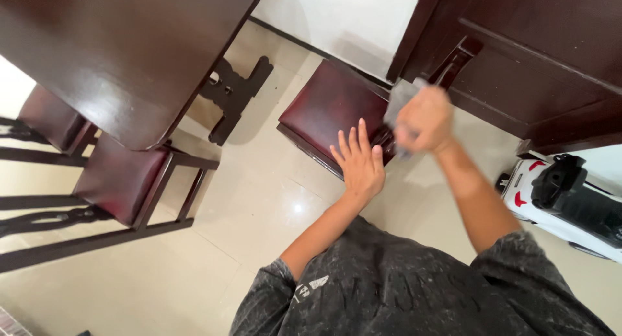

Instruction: The person wipes a wooden chair with a gray cloth, cleaning the seat, legs, and backrest. They rotate and tilt the chair to reach different parts, including the underside and back frame, then place it back upright.

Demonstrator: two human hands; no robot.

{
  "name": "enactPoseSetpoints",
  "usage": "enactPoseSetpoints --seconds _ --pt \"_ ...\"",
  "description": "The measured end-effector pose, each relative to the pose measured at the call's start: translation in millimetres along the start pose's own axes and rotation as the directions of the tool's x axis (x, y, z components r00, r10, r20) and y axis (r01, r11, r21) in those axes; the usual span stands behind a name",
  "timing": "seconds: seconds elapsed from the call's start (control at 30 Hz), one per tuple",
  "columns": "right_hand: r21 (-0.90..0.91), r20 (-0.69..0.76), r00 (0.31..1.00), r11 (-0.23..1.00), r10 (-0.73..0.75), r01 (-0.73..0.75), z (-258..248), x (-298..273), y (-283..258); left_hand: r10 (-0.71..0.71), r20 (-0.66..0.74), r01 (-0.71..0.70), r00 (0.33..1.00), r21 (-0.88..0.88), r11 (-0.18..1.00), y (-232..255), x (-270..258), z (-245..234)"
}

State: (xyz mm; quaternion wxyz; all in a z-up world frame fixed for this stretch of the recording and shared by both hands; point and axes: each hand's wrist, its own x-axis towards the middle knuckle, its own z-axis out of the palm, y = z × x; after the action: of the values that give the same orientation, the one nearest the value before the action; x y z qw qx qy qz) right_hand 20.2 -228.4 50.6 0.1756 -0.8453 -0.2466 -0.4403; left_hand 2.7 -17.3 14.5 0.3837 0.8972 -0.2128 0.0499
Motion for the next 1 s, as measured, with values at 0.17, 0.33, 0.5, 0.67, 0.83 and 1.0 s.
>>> enactPoseSetpoints --seconds 0.17,0.33,0.5,0.67,0.83,1.0 --pt "0.355 0.15 0.713 0.636 0.684 -0.685 -12.1 0.2 101.0 -0.021 0.026 0.02 0.999 0.033 0.999 3.9 3.3 1.7" --pt "0.167 0.303 0.562 0.538 0.77 -0.826 -12.6 4.6 116.2 -0.022 0.027 0.022 0.999 -0.025 0.999 3.6 5.8 1.4" --pt "0.262 0.106 0.874 0.834 0.475 -0.485 -18.9 -9.9 63.3 -0.023 0.024 0.026 0.999 -0.152 0.988 -4.3 6.0 3.8" --pt "0.171 0.109 0.927 0.912 0.36 -0.374 -35.0 -7.3 4.1 0.031 0.16 0.014 0.987 -0.271 0.963 -31.2 2.2 12.1" --pt "-0.027 0.244 0.841 0.87 0.483 -0.492 -54.5 26.8 -28.1 0.049 0.371 0.125 0.927 -0.431 0.894 -120.5 20.3 5.3" --pt "-0.327 0.08 0.808 0.781 0.584 -0.533 -38.4 69.5 -73.0 -0.056 0.401 0.23 0.914 -0.4 0.887 -230.0 51.6 -39.2"
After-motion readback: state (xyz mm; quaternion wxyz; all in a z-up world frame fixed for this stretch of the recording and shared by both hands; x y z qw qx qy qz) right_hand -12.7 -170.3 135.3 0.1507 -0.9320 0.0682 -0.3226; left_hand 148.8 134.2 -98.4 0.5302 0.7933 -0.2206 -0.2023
